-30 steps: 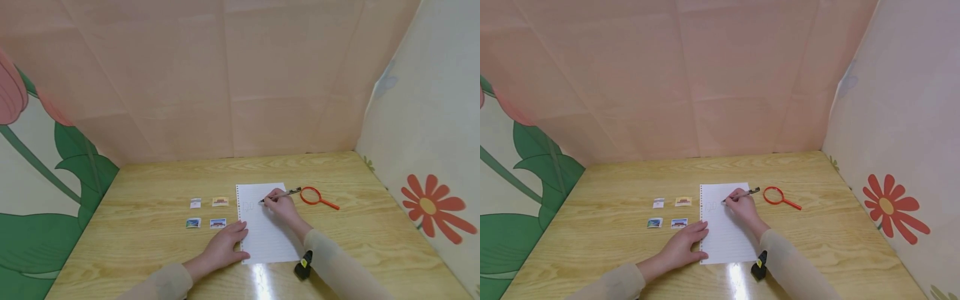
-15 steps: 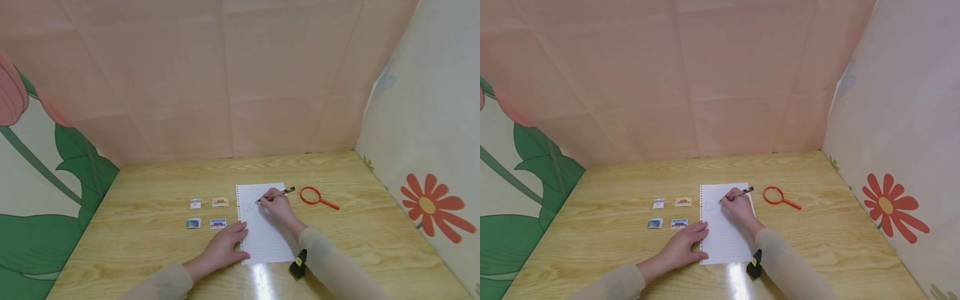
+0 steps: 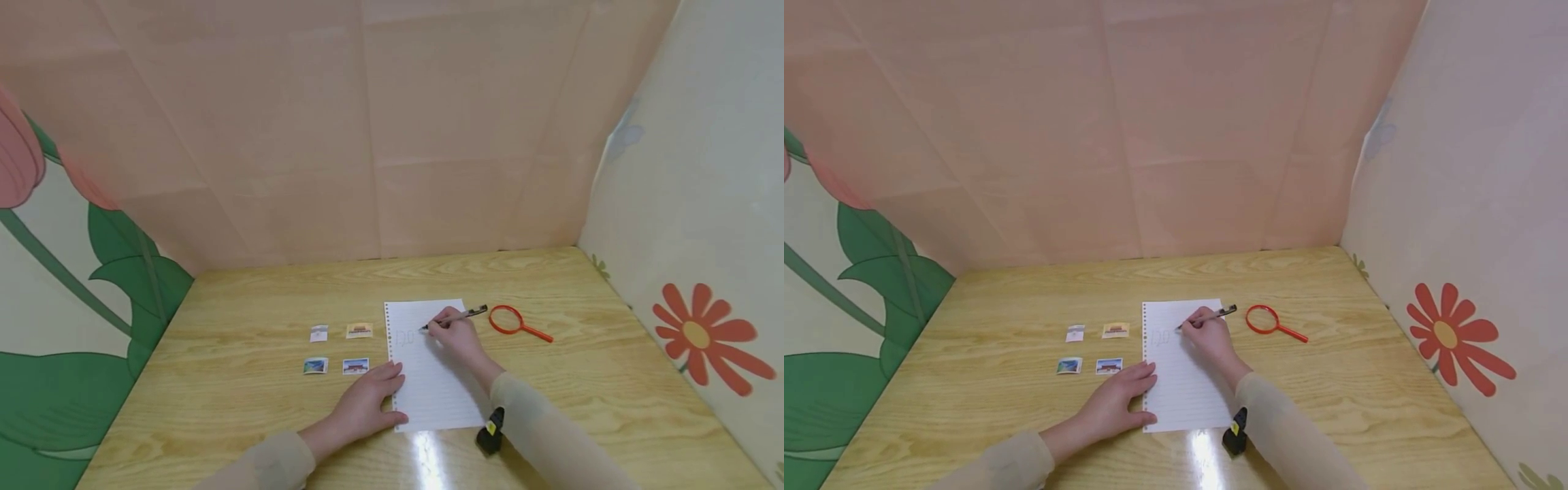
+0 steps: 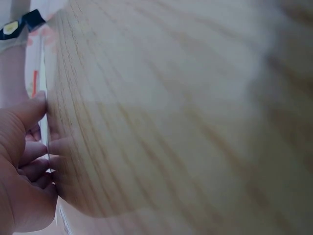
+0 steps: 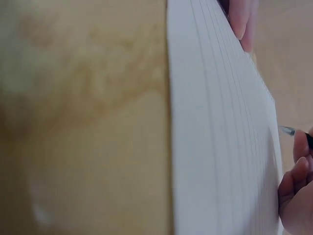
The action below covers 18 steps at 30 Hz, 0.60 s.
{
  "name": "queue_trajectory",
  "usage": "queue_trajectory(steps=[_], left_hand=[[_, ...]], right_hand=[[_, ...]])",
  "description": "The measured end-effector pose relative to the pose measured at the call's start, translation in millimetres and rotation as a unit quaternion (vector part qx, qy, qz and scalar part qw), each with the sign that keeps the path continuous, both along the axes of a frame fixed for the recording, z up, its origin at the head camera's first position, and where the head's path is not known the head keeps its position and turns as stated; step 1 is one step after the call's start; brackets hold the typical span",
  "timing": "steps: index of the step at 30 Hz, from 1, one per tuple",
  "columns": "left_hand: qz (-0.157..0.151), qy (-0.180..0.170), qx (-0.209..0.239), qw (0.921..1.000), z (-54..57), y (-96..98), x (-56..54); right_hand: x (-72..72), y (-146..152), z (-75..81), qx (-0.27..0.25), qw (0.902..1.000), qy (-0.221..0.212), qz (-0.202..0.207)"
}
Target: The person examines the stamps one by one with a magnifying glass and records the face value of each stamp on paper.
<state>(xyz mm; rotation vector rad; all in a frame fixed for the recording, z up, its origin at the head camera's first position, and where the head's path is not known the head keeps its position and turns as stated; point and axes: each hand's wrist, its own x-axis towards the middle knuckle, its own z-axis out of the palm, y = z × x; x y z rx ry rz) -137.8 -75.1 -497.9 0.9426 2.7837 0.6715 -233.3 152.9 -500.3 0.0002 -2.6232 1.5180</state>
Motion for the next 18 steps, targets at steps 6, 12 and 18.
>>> queue_trajectory(steps=[6,12,18], left_hand=[[0.001,0.002,0.001,1.0,0.2,-0.2,0.0],[0.003,0.007,-0.002,1.0,-0.8,-0.2,-0.2],[0.002,0.001,-0.003,1.0,-0.6,0.3,-0.3]], right_hand=[[1.1,-4,-2.5,0.022,0.9994,0.005,0.025],[1.2,-3,-4.5,0.055,0.9979,0.027,0.024],[1.8,6,-4.0,0.043,0.999,0.01,0.003]])
